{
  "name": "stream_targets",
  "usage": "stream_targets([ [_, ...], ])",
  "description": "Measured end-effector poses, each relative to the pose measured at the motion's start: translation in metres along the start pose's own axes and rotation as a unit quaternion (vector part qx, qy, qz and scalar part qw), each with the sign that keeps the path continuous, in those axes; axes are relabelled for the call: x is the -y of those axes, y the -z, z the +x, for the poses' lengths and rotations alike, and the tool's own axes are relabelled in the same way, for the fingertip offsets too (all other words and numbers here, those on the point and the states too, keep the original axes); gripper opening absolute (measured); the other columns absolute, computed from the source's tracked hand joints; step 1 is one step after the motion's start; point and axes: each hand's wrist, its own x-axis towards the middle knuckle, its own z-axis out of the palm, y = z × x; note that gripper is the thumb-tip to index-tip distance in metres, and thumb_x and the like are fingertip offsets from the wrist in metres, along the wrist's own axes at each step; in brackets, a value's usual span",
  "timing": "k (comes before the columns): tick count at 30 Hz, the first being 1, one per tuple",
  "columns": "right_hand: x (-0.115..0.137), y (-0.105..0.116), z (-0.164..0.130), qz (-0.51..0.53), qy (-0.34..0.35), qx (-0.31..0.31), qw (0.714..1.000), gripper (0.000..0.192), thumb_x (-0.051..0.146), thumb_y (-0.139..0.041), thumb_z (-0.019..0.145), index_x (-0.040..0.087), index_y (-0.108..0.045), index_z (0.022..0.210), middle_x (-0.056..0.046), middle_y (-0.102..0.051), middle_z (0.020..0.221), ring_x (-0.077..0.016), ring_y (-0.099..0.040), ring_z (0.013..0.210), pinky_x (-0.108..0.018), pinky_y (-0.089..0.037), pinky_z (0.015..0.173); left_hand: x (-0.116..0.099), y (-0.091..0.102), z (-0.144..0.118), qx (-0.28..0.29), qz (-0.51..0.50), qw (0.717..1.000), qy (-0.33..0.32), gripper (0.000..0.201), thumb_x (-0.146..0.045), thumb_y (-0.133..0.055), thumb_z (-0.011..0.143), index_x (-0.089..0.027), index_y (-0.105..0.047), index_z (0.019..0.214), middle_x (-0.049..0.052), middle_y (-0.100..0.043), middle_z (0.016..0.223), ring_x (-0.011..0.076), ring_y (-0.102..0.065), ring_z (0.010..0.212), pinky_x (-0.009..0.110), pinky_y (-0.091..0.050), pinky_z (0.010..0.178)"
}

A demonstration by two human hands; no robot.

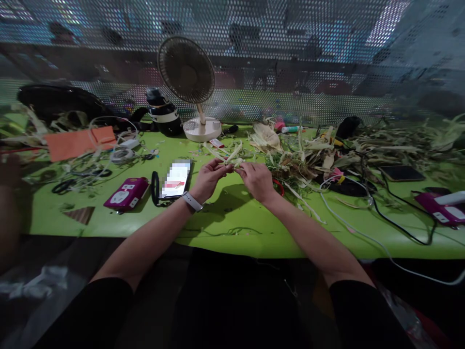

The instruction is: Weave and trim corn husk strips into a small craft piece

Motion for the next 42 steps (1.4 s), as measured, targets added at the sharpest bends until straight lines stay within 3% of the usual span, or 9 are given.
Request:
stream_targets([
  [7,0.005,0.005,0.003,-0.025,0.057,0.049,0.997,0.034,0.033,-0.041,0.103,0.017,-0.067,0.088,-0.005,-0.068,0.073,-0.0161,-0.056,0.068,-0.03,-0.035,0.065,0.002,-0.003,0.0,-0.026,-0.017,0.998,-0.049,0.046,-0.036,-0.09,0.055,-0.016,-0.066,0.089,0.003,-0.075,0.084,0.0136,-0.07,0.079,0.031,-0.053,0.086],
  [11,0.007,0.009,0.004,-0.064,0.076,0.047,0.994,0.027,0.03,-0.046,0.1,0.019,-0.069,0.091,-0.007,-0.069,0.083,-0.0173,-0.058,0.078,-0.03,-0.039,0.071,0.003,-0.002,0.0,-0.033,-0.012,0.999,-0.041,0.043,-0.035,-0.09,0.056,-0.015,-0.067,0.087,0.003,-0.075,0.079,0.012,-0.068,0.073,0.028,-0.053,0.079],
  [15,0.006,0.01,0.004,-0.038,0.068,0.056,0.995,0.026,0.028,-0.046,0.1,0.02,-0.07,0.096,-0.009,-0.068,0.101,-0.0174,-0.059,0.091,-0.029,-0.043,0.077,0.003,-0.002,0.0,-0.028,0.0,0.999,-0.034,0.042,-0.033,-0.09,0.057,-0.015,-0.069,0.089,0.003,-0.074,0.077,0.012,-0.066,0.072,0.026,-0.052,0.074],
  [19,0.004,0.01,0.004,-0.044,0.083,0.057,0.994,0.025,0.03,-0.048,0.1,0.02,-0.07,0.095,-0.007,-0.067,0.093,-0.0171,-0.059,0.085,-0.029,-0.043,0.073,0.002,-0.003,-0.001,-0.025,0.002,0.999,-0.037,0.04,-0.031,-0.088,0.059,-0.014,-0.069,0.09,0.004,-0.073,0.079,0.0119,-0.065,0.074,0.025,-0.05,0.073],
  [24,0.004,0.009,0.006,-0.055,0.151,0.036,0.986,0.026,0.026,-0.046,0.101,0.018,-0.069,0.09,-0.007,-0.068,0.088,-0.0166,-0.058,0.083,-0.029,-0.043,0.075,0.004,-0.002,0.0,-0.039,-0.003,0.999,-0.027,0.038,-0.032,-0.089,0.057,-0.014,-0.069,0.085,0.002,-0.072,0.076,0.0098,-0.062,0.068,0.023,-0.046,0.065],
  [30,0.007,0.006,0.005,-0.036,0.146,0.068,0.986,0.029,0.026,-0.044,0.101,0.018,-0.067,0.087,-0.007,-0.068,0.086,-0.0168,-0.056,0.079,-0.03,-0.042,0.073,0.006,-0.002,0.0,-0.049,-0.013,0.998,-0.029,0.037,-0.034,-0.088,0.056,-0.014,-0.067,0.079,0.001,-0.071,0.075,0.0091,-0.061,0.065,0.023,-0.045,0.064],
  [35,0.005,0.01,0.004,-0.052,0.151,0.029,0.987,0.021,0.026,-0.049,0.099,0.019,-0.068,0.093,-0.007,-0.069,0.091,-0.0177,-0.057,0.085,-0.031,-0.041,0.076,0.007,-0.002,0.001,-0.042,-0.001,0.999,-0.03,0.039,-0.036,-0.089,0.055,-0.015,-0.068,0.08,0.001,-0.071,0.075,0.008,-0.058,0.062,0.022,-0.044,0.06],
  [38,0.003,0.012,0.005,-0.079,0.156,0.001,0.985,0.018,0.022,-0.05,0.098,0.02,-0.068,0.1,-0.008,-0.07,0.105,-0.0183,-0.057,0.09,-0.032,-0.04,0.078,0.006,-0.002,0.001,-0.028,0.018,0.999,-0.035,0.041,-0.039,-0.09,0.053,-0.015,-0.069,0.079,0.0,-0.07,0.071,0.0077,-0.057,0.059,0.022,-0.044,0.058],
  [42,0.001,0.01,0.005,-0.064,0.163,0.026,0.984,0.02,0.019,-0.046,0.099,0.018,-0.066,0.101,-0.009,-0.07,0.108,-0.0181,-0.058,0.089,-0.031,-0.041,0.077,0.004,-0.001,0.0,-0.021,0.045,0.998,-0.047,0.041,-0.044,-0.088,0.057,-0.016,-0.07,0.081,0.001,-0.07,0.07,0.0095,-0.06,0.061,0.022,-0.045,0.058],
])
